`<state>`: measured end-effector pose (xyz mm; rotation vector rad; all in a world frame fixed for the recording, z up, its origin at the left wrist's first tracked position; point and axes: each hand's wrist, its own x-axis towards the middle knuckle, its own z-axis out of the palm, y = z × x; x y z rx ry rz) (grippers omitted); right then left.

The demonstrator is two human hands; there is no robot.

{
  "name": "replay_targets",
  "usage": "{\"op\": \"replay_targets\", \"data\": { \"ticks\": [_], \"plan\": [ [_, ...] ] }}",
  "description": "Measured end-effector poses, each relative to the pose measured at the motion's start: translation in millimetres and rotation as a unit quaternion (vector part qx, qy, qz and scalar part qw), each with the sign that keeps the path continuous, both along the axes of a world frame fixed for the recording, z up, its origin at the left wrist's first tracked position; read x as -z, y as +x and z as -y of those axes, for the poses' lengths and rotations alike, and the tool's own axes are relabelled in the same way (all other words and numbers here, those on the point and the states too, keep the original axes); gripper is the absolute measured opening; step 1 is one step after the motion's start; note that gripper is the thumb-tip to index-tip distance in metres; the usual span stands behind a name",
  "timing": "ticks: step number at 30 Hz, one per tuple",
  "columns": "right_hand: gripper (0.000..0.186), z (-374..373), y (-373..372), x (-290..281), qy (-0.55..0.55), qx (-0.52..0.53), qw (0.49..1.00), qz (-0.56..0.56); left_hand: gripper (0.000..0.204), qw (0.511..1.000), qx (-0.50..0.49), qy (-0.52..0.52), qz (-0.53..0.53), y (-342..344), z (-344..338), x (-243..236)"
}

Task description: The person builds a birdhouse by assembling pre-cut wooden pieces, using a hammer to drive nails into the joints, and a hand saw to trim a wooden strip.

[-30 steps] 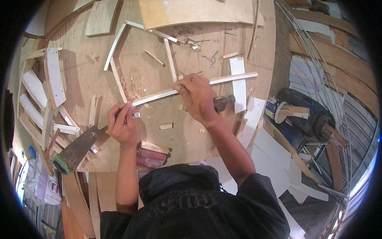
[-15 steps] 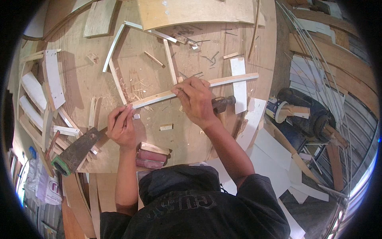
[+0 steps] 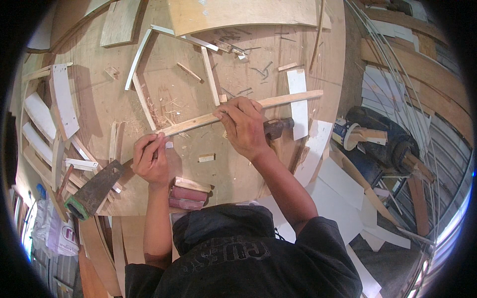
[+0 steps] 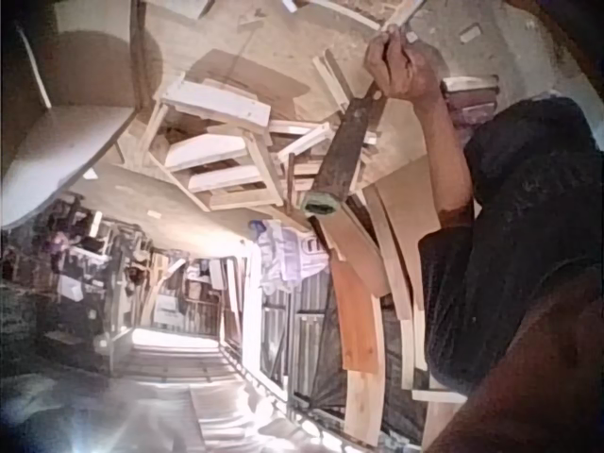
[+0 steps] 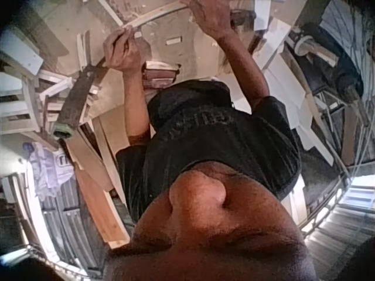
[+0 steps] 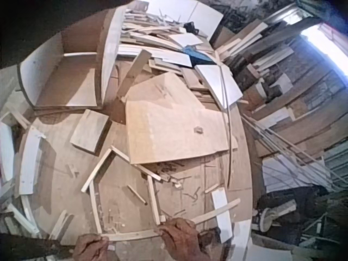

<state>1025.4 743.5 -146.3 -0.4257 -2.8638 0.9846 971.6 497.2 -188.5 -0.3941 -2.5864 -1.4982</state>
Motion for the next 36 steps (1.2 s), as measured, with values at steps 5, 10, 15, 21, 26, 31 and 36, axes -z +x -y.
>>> {"op": "replay_targets", "data": {
  "ticks": [5,10,15,21,26,31,36],
  "plan": [
    [0.009,-0.8,4.9,3.2,0.013,-0.005,1.000,0.009,0.024,0.999,0.028,-0.029,-0.009,-4.3,1.3,-3.9],
    [0.011,-4.7,9.5,-7.7,-0.012,0.002,1.000,0.001,0.039,0.994,0.064,-0.090,-0.017,-7.0,-1.8,-12.0],
    [0.021,-6.2,6.9,-23.5,-0.075,0.025,0.997,0.009,0.040,0.989,0.079,-0.114,-0.046,-2.9,0.3,-5.1],
    [0.027,6.6,10.5,-15.0,-0.087,0.037,0.995,0.001,0.037,0.978,0.147,-0.123,-0.080,2.2,-30.4,-26.1],
    [0.027,7.5,15.1,-7.9,-0.096,0.040,0.995,-0.005,0.035,0.979,0.166,-0.112,-0.027,-1.2,-59.3,-14.9],
    [0.025,18.0,16.6,0.5,-0.065,0.074,0.995,-0.012,0.035,0.982,0.163,-0.093,-0.012,-0.9,-60.1,-8.9],
    [0.024,20.9,17.1,4.1,-0.051,0.079,0.995,-0.033,0.033,0.985,0.156,-0.075,-0.012,1.9,-59.5,-5.5]
  ]
}}
